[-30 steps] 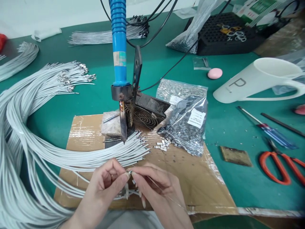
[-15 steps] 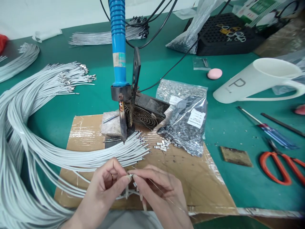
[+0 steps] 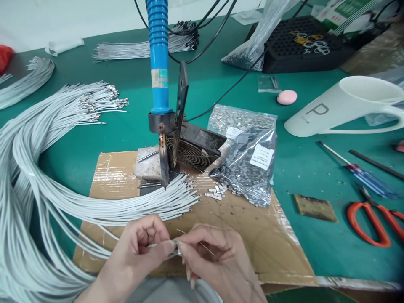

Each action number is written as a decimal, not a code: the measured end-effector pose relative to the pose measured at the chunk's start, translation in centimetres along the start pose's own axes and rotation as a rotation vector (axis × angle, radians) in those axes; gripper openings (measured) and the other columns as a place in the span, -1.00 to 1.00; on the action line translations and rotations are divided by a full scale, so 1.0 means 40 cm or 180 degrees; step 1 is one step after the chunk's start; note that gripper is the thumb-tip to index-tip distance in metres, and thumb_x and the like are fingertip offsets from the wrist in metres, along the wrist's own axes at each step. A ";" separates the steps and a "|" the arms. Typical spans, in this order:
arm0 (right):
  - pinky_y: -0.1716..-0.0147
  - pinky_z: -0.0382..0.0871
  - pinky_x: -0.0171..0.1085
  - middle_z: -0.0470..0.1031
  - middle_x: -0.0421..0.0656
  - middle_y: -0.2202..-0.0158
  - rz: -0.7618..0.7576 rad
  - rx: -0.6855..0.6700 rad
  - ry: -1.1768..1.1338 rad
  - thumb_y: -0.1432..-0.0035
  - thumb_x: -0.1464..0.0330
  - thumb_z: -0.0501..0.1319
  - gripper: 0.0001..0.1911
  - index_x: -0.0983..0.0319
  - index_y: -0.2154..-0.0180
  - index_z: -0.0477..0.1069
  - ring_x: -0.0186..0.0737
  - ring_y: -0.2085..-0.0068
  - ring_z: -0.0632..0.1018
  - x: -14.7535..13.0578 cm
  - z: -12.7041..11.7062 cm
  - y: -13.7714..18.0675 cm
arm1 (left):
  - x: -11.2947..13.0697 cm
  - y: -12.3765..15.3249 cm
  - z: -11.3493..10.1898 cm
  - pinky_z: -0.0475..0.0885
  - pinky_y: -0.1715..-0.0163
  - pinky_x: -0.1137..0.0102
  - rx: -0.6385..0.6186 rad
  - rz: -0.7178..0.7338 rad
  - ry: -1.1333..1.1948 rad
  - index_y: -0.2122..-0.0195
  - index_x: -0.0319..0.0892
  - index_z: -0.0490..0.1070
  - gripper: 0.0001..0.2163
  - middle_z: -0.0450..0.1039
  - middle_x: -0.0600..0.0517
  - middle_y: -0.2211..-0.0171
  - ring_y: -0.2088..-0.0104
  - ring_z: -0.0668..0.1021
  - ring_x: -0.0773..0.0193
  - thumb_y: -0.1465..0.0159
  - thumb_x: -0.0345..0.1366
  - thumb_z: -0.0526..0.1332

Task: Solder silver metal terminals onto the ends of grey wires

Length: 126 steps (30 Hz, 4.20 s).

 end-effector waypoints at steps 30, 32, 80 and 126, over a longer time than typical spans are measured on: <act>0.57 0.42 -0.50 0.53 -0.28 0.57 -0.1242 0.0795 0.0413 -0.22 0.39 0.41 -0.84 0.02 0.24 0.77 -0.43 0.59 0.52 -0.054 0.005 0.020 | 0.082 0.004 0.023 0.09 0.56 0.57 0.1239 0.0093 0.0221 0.49 -0.22 0.49 -0.80 0.37 0.17 0.67 0.62 0.25 0.47 -0.08 -0.28 0.48; 0.58 0.44 -0.51 0.51 -0.26 0.57 -0.0642 0.0669 -0.0087 -0.18 0.26 0.47 -0.91 0.04 0.27 0.78 -0.44 0.58 0.51 -0.026 0.006 0.009 | 0.086 0.005 0.023 0.08 0.56 0.57 0.1283 0.0137 0.0214 0.49 -0.21 0.48 -0.82 0.35 0.19 0.67 0.61 0.25 0.47 -0.08 -0.29 0.46; 0.40 0.64 -0.42 0.68 -0.23 0.39 -0.2019 0.0891 0.1063 -0.19 0.52 0.40 -0.71 0.02 0.17 0.76 -0.33 0.49 0.63 -0.072 -0.018 0.028 | 0.086 -0.008 0.010 0.20 0.55 0.55 0.1376 0.0137 0.0400 0.54 -0.17 0.46 -0.80 0.27 0.23 0.66 0.61 0.24 0.44 -0.02 -0.36 0.49; 0.46 0.54 -0.54 0.64 -0.30 0.38 -0.1326 0.0520 0.0539 -0.23 0.42 0.41 -0.75 -0.11 0.22 0.77 -0.45 0.53 0.54 -0.067 -0.026 -0.018 | 0.088 -0.006 0.009 0.30 0.57 0.63 0.1395 0.0396 0.0261 0.58 -0.19 0.55 -0.87 0.58 0.05 0.46 0.52 0.49 0.41 0.04 -0.50 0.46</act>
Point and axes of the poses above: each hand's wrist, its own y-axis away from the middle knuckle, its own z-axis out of the palm, x = y × z, the point moved 7 cm from there along -y, towards the middle knuckle
